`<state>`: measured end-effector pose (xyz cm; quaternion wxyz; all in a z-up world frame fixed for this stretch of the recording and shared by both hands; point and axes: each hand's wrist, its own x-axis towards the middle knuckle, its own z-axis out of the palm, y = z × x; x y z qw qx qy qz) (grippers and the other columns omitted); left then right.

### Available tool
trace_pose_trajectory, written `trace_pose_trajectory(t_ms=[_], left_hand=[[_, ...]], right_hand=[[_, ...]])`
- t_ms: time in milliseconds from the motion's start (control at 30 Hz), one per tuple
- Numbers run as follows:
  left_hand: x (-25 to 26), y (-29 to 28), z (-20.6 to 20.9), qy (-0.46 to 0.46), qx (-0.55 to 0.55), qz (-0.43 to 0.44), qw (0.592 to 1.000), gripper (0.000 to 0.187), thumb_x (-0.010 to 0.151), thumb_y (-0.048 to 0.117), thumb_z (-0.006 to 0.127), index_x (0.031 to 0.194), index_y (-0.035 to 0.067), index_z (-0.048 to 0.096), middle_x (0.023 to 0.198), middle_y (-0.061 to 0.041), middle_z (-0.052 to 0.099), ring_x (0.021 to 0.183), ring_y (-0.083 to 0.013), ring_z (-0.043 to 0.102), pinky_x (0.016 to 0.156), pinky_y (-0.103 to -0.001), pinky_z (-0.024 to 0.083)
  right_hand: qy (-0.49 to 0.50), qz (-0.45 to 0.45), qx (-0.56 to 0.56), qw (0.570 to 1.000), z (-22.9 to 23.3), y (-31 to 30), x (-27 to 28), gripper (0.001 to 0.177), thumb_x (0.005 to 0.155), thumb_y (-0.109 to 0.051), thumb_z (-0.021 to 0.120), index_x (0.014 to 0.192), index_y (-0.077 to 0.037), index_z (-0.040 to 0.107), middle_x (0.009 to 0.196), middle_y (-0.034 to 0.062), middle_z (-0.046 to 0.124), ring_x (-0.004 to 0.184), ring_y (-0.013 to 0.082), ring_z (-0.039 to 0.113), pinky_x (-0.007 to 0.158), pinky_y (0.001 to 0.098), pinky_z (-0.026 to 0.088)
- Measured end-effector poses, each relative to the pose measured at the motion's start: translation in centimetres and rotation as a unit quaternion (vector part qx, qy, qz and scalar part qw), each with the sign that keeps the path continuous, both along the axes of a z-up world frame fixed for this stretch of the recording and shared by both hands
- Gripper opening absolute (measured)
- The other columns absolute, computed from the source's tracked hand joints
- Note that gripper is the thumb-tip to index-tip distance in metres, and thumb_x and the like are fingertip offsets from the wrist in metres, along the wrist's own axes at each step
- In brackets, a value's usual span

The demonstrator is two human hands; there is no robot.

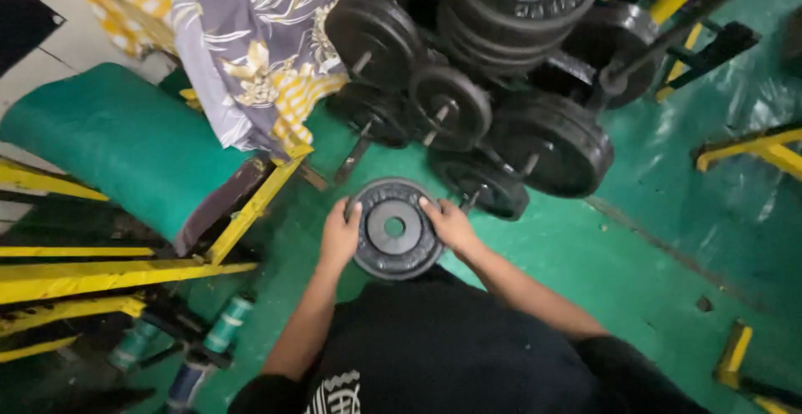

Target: Cleaning gym weight plates using a cloth.

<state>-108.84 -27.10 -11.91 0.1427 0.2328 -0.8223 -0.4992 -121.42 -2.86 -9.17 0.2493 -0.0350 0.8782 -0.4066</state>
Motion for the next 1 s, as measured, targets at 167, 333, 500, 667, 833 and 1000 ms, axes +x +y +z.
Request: trace_pose_trajectory(t_ms=[167,333,500,667,833,1000], left_hand=[[-8.9,1.1,3.8,-0.008,0.035,0.04,0.999,0.046,0.102,0.038,0.059,0.127,-0.001,0.063,0.114,-0.023,0.072,0.106,-0.0371,0.071,0.093,-0.041,0.054],[-12.5,0.4,4.7,-0.003,0.053,0.066,0.996,0.045,0.103,0.036,0.057,0.13,0.0,0.061,0.114,-0.023,0.072,0.108,-0.0369,0.071,0.093,-0.041,0.054],[-16.0,-2.2,8.5,0.031,0.06,0.05,0.996,0.041,0.104,0.034,0.054,0.127,0.002,0.063,0.113,-0.022,0.073,0.107,-0.0363,0.072,0.095,-0.04,0.053],[-20.2,-7.8,7.3,0.022,0.029,0.017,0.999,0.041,0.106,0.035,0.055,0.13,0.002,0.061,0.115,-0.023,0.071,0.109,-0.0384,0.069,0.095,-0.041,0.052],[-25.1,-13.8,9.5,0.035,0.031,-0.041,0.998,0.044,0.105,0.036,0.054,0.133,0.002,0.059,0.119,-0.023,0.07,0.11,-0.0369,0.068,0.094,-0.042,0.051],[-29.6,-18.9,9.6,0.118,0.003,-0.099,0.988,0.043,0.108,0.032,0.053,0.138,0.0,0.057,0.128,-0.023,0.068,0.119,-0.037,0.065,0.101,-0.042,0.048]], right_hand=[[-0.006,0.001,-0.074,0.997,5.3,-1.0,-8.9,0.062,0.094,-0.057,0.063,0.106,0.003,0.069,0.092,0.018,0.074,0.085,0.0231,0.068,0.08,0.0381,0.054],[-0.031,0.004,-0.13,0.991,6.3,-2.5,-12.8,0.056,0.096,-0.05,0.064,0.101,0.005,0.071,0.085,0.0135,0.073,0.076,0.0177,0.064,0.073,0.0348,0.054],[-0.051,-0.003,-0.193,0.98,7.4,-5.6,-16.1,0.049,0.097,-0.047,0.064,0.105,0.0,0.073,0.087,0.0086,0.075,0.077,0.0121,0.064,0.073,0.0299,0.054],[-0.002,-0.022,-0.145,0.989,9.2,-10.1,-18.7,0.051,0.097,-0.049,0.064,0.1,0.001,0.073,0.081,0.0096,0.074,0.073,0.0137,0.065,0.071,0.0311,0.054],[0.024,-0.085,-0.171,0.981,10.5,-15.2,-21.1,0.049,0.097,-0.048,0.064,0.098,0.001,0.071,0.078,0.0075,0.071,0.071,0.0126,0.062,0.069,0.0325,0.053],[0.114,-0.1,-0.177,0.972,11.9,-19.1,-23.6,0.047,0.1,-0.046,0.063,0.096,0.0,0.067,0.077,0.008,0.067,0.071,0.0118,0.057,0.068,0.032,0.051]])
